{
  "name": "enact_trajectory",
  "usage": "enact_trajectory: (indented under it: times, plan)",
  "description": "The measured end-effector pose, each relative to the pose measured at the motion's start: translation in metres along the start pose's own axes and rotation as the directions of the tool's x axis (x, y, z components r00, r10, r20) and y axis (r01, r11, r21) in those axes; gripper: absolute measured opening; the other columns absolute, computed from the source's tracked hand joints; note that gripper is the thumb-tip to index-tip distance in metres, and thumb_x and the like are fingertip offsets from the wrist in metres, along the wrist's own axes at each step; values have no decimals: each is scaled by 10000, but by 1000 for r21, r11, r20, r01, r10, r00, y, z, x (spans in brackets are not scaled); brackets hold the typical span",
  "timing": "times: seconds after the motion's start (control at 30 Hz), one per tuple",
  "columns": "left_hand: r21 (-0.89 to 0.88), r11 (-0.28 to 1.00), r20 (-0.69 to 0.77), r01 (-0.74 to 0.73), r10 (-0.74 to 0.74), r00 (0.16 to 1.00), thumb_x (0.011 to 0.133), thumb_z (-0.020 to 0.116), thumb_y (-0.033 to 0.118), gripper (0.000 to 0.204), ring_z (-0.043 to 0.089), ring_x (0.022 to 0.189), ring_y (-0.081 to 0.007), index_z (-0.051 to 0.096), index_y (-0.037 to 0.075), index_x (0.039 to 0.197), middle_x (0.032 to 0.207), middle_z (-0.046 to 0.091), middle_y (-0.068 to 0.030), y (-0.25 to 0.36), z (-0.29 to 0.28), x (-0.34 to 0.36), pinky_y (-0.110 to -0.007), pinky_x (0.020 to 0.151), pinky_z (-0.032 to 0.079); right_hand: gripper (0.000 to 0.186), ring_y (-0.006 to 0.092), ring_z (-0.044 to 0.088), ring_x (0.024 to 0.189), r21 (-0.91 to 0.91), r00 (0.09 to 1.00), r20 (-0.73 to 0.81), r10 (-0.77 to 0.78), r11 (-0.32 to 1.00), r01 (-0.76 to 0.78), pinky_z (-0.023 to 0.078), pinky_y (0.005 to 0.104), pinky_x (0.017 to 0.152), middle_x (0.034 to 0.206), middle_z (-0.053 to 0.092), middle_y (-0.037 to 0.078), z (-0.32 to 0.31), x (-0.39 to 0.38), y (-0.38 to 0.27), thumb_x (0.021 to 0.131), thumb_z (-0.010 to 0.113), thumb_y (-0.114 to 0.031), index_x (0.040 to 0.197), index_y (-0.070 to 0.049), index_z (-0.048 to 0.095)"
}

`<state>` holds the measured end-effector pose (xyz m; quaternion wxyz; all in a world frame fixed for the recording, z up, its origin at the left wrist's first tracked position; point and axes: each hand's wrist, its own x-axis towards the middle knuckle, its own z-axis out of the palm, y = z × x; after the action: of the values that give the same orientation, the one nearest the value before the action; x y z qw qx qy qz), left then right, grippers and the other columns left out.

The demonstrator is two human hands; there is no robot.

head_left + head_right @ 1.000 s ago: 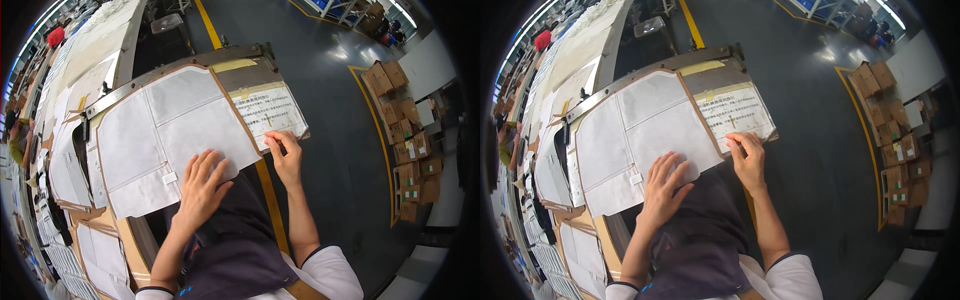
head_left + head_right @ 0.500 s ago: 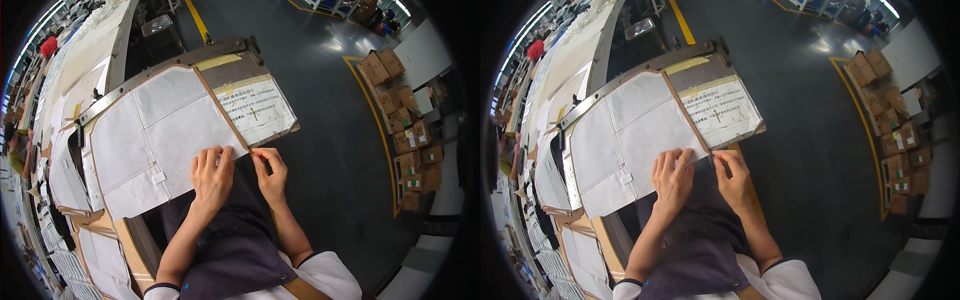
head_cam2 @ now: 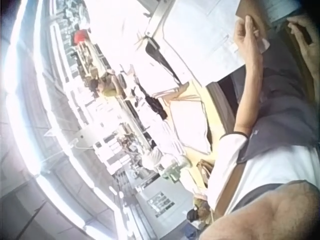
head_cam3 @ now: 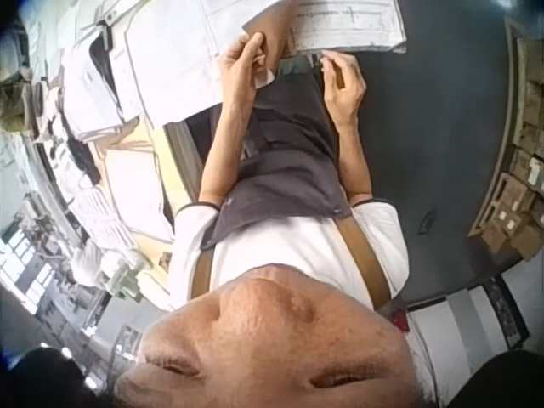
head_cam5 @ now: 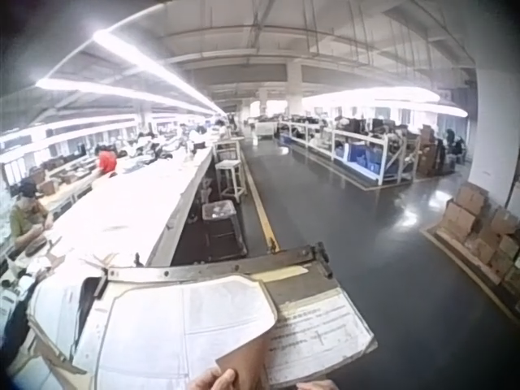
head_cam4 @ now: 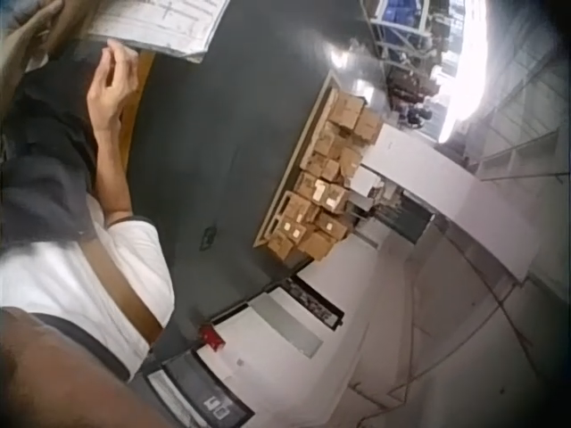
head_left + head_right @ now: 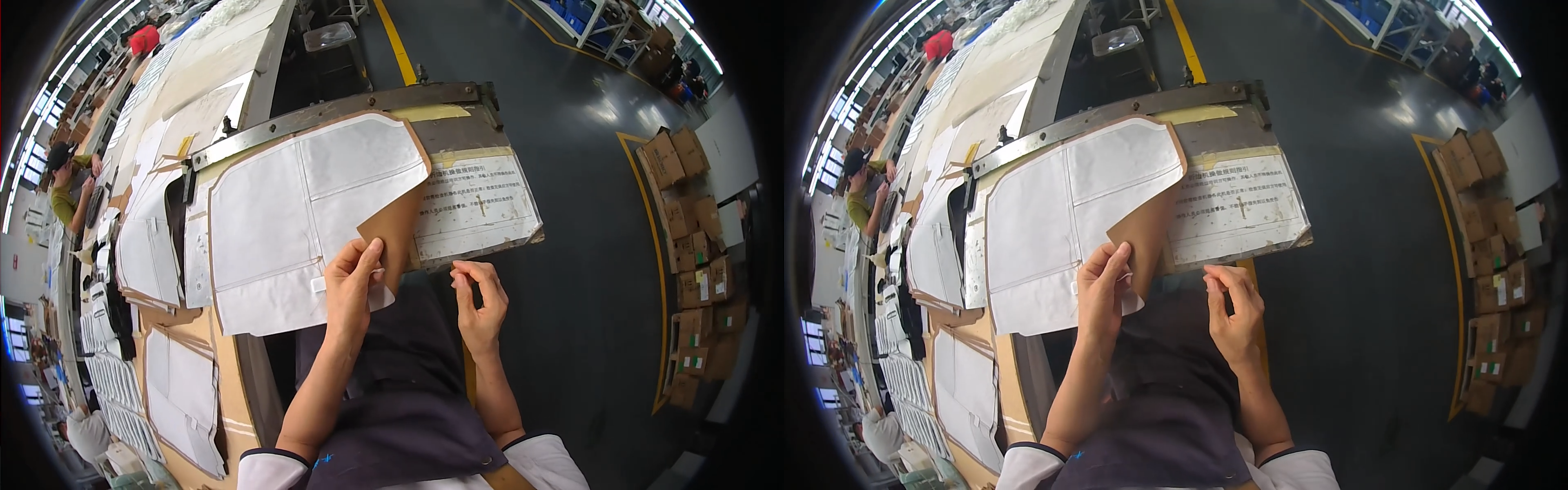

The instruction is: The recorder is using an edge-folding machine to finish the edges of fabric and leather components.

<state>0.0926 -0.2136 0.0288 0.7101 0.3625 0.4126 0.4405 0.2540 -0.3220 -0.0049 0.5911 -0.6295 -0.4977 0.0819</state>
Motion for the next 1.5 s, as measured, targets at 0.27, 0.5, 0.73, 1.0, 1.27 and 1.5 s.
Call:
enact_trajectory:
  times: [0.27, 0.5, 0.73, 1.0, 1.27, 1.5]
  plan:
    - [-23, 999, 4, 22, -22, 1000, 1007, 729, 239, 172, 533, 713, 4, 745, 70, 977, 809, 635, 66, -2, -1, -1, -179, 652, 424, 139, 170, 662, 769, -30, 999, 17, -30, 999, 31, 548, 299, 706, 1001, 706, 91, 1, 0, -6, 978, 653, 16, 1106, -3, 704]
    - [325, 917, 253, -231, 151, 956, 1006, 703, 206, 232, 679, 843, -175, 733, 9, 1124, 881, 703, -60, -12, -6, -12, -326, 770, 546, 127, 160, 663, 781, -7, 993, 46, 110, 994, -110, 546, 302, 718, 975, 695, 114, 11, 2, -7, 1007, 618, -17, 1104, 25, 689]
    - [582, 679, 461, -447, 177, 869, 1024, 643, 154, 242, 710, 1005, -343, 717, 9, 1202, 1090, 736, -166, 13, -55, -67, -381, 872, 557, 377, 101, 666, 836, 153, 932, 138, 336, 922, -355, 536, 241, 732, 1062, 716, 103, -15, 47, 17, 1133, 478, -266, 1324, 27, 619]
    - [373, 927, -363, 33, 113, 925, 1070, 602, 228, 310, 728, 973, -166, 725, -36, 1175, 1057, 762, -98, 0, -247, -128, -309, 872, 577, 406, 68, 641, 686, 107, 853, 391, 345, 904, -414, 460, 192, 537, 1029, 725, 109, -22, 92, 23, 1066, 591, -174, 1405, 48, 559]
    - [186, 980, -280, -63, 114, 953, 1096, 558, 350, 402, 654, 847, -94, 712, -11, 1185, 953, 723, -46, 69, -284, -72, -253, 774, 531, 373, 98, 681, 866, 120, 763, 520, 384, 852, -510, 516, 220, 751, 1055, 737, 84, 20, 136, 48, 1022, 664, -159, 1314, 66, 607]
    - [667, 739, -189, -100, 298, 936, 986, 713, 326, 363, 596, 595, -164, 735, -29, 1057, 737, 680, -98, 112, -250, -21, -324, 576, 455, 206, 45, 579, 811, -179, 848, 474, 238, 969, -172, 465, 231, 739, 879, 665, 16, 24, 133, 15, 1033, 640, -122, 1135, 56, 666]
